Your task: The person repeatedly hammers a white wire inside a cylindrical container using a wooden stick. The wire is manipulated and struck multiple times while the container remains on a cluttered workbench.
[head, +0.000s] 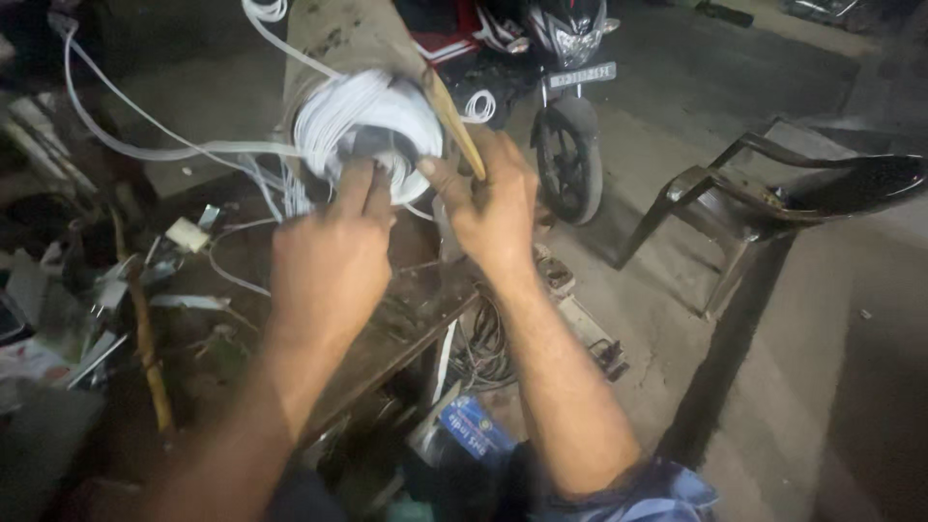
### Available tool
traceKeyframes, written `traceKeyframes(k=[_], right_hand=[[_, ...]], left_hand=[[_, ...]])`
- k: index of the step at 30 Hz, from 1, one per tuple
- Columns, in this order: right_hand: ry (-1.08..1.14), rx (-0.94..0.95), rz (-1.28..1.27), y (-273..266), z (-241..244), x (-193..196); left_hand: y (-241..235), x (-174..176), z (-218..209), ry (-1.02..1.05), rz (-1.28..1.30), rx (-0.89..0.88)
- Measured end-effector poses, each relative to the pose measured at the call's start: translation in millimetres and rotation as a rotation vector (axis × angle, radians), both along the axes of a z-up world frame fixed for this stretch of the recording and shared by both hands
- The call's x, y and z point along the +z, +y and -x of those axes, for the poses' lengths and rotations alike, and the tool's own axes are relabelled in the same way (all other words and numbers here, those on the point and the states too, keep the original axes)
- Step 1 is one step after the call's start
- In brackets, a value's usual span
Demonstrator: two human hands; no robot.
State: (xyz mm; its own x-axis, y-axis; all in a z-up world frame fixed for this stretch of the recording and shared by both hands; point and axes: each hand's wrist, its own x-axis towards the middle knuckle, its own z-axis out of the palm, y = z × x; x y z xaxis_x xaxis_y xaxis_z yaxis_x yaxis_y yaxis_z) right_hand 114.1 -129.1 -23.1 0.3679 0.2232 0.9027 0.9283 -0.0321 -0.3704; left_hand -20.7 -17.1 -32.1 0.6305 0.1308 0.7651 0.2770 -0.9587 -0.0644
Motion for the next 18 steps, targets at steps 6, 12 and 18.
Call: traceKeyframes(k=[6,12,18], right_hand=[[0.187,0.110,0.091,-1.8,-10.4,-1.4],[0.547,-0.132,0.181,-66.2,38.5,20.1],[0.193,0.086,-0.144,-101.7,60.1,17.7]], left_hand=[[0.0,-1.4,-7.0,-0.158,-0.044,-0.032],[-16.9,-10.7,11.7,-0.233,0.180,-0.304],[-6.7,-16.1,32.7,-0.675,0.576,-0.154]])
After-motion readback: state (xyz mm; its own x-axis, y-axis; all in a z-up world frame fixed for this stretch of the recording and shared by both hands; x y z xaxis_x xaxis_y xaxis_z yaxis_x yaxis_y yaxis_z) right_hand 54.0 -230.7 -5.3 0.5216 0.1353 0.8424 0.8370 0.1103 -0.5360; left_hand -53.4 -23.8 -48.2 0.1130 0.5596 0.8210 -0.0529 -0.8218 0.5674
